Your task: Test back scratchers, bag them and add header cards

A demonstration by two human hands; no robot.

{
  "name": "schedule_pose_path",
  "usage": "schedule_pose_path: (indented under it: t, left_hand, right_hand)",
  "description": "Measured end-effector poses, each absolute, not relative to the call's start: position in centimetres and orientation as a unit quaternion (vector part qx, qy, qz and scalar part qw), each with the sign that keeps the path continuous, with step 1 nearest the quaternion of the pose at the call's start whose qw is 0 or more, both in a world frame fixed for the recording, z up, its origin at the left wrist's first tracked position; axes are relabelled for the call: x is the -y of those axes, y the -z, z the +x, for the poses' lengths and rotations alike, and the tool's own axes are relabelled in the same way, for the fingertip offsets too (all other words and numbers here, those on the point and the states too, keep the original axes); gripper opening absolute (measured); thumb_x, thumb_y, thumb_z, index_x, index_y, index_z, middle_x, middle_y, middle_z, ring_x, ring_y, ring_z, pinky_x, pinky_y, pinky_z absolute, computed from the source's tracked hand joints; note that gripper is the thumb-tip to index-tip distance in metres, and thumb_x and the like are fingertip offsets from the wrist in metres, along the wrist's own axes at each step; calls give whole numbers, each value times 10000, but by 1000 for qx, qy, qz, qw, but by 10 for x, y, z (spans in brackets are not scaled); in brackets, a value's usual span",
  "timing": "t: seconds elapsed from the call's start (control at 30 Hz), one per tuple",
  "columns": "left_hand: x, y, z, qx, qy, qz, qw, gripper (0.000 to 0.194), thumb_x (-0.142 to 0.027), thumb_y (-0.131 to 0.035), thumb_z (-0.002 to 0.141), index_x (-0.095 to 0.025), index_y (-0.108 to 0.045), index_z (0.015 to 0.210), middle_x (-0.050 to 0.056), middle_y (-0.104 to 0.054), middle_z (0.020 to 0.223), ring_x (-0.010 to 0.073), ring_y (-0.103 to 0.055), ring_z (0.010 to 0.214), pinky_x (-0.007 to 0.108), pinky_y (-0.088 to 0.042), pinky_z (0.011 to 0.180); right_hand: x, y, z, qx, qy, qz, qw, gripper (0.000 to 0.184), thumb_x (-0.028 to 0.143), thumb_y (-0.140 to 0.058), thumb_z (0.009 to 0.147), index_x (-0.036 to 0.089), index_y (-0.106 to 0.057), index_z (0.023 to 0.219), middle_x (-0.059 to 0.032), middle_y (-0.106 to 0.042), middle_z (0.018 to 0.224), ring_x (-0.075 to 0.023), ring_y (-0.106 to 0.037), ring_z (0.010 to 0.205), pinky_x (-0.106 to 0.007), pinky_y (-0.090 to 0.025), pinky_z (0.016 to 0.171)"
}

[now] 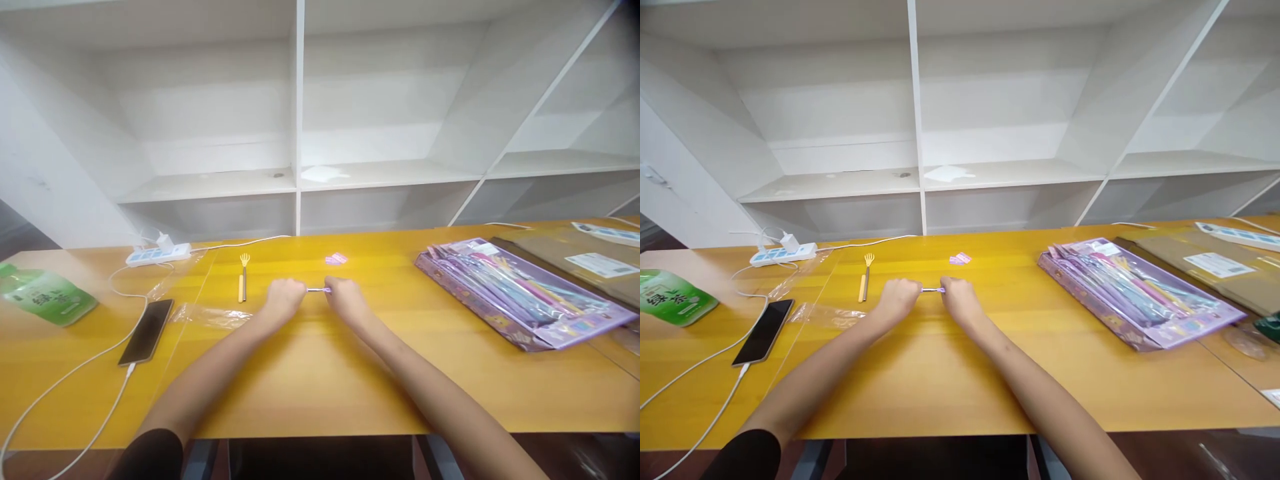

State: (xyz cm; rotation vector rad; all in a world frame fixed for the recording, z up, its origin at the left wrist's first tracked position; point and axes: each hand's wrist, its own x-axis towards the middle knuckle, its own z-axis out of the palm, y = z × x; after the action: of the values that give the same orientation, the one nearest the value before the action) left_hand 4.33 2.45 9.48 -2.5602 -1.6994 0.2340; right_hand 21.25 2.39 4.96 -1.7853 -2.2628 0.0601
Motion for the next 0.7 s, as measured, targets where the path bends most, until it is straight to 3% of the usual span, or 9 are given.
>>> schedule_pose_path:
  t: [0.23,0.4,0.57,0.7]
  left_hand:
    - [-20,-98,36,554,-71,-829,24,305,-24,-503,930,-122,-778,1018,209,-783,966,333,-791,948,388,-579,769]
    - [-16,-93,46,533,-52,-844,23,288,-47,-488,973,-121,-761,1026,207,-781,968,321,-788,954,380,-572,793]
    - [-15,-84,47,524,-46,-850,30,269,-64,-500,977,-138,-756,1012,194,-783,970,286,-787,931,351,-567,799]
    - [-20,-86,15,541,-53,-838,52,221,-77,-548,933,-143,-754,972,185,-779,899,287,-789,872,342,-560,766]
  right_hand:
    - [-16,-59,217,789,-19,-607,97,236,247,-502,1034,178,-724,997,-108,-769,948,-198,-662,777,-291,-268,629]
    - [-10,-66,204,802,-12,-592,77,273,317,-495,1065,190,-736,1042,-120,-780,1014,-220,-717,847,-282,-344,656]
    - [-10,-63,194,808,-4,-585,64,284,269,-471,1072,194,-741,1026,-123,-782,982,-220,-725,833,-272,-387,679]
    - [-8,-61,225,800,20,-593,85,206,227,-537,1011,202,-719,920,-91,-767,893,-177,-679,733,-258,-325,620]
